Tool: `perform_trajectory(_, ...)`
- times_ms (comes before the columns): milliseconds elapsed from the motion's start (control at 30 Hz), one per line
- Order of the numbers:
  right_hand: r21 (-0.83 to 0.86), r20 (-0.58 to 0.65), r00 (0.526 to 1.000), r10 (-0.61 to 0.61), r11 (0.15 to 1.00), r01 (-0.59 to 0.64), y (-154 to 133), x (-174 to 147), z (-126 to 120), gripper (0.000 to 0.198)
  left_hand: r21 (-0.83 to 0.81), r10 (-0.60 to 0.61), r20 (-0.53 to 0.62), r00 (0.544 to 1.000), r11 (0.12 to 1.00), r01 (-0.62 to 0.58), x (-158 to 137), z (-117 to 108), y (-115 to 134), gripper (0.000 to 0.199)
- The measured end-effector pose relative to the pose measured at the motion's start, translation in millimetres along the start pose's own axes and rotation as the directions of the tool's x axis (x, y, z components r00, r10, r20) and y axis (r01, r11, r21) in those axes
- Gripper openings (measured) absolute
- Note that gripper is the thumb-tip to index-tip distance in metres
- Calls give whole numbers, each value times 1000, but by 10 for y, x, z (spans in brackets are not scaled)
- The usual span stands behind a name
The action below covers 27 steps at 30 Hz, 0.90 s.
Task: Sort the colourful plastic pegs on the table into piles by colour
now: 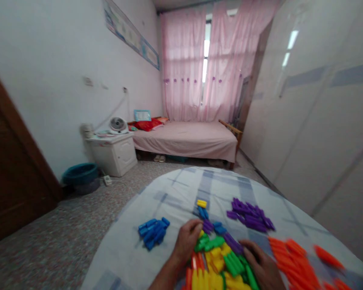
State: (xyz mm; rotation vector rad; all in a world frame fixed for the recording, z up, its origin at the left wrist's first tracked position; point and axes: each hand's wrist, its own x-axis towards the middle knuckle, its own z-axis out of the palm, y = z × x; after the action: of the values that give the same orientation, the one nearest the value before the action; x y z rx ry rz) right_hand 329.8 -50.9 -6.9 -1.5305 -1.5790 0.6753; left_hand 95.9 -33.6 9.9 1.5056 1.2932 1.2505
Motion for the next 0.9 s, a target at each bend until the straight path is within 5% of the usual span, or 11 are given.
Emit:
perform_trajectory(300, 103, -1, 1000, -7, 995, 7, -294, -95, -114, 29, 23, -14, 111, 994, 1000, 12, 58, -98, -41, 42)
perform_trajectory(500, -196, -188, 977, -100, 979, 62, -314, 277, -386, 55, 31, 0, 91, 996, 999, -3, 47, -93, -29, 44)
perform_trajectory(733, -465, -239, 953, 184, 841, -279, -101, 912, -397, 65, 37, -22, 96, 995, 999, 19, 58, -80, -14, 44)
perform_trajectory(900, -561, -228, 929, 290, 741, -369, -102, 1079, -274, 63, 10, -20, 80, 997, 1000, 19, 54, -68, 18, 42)
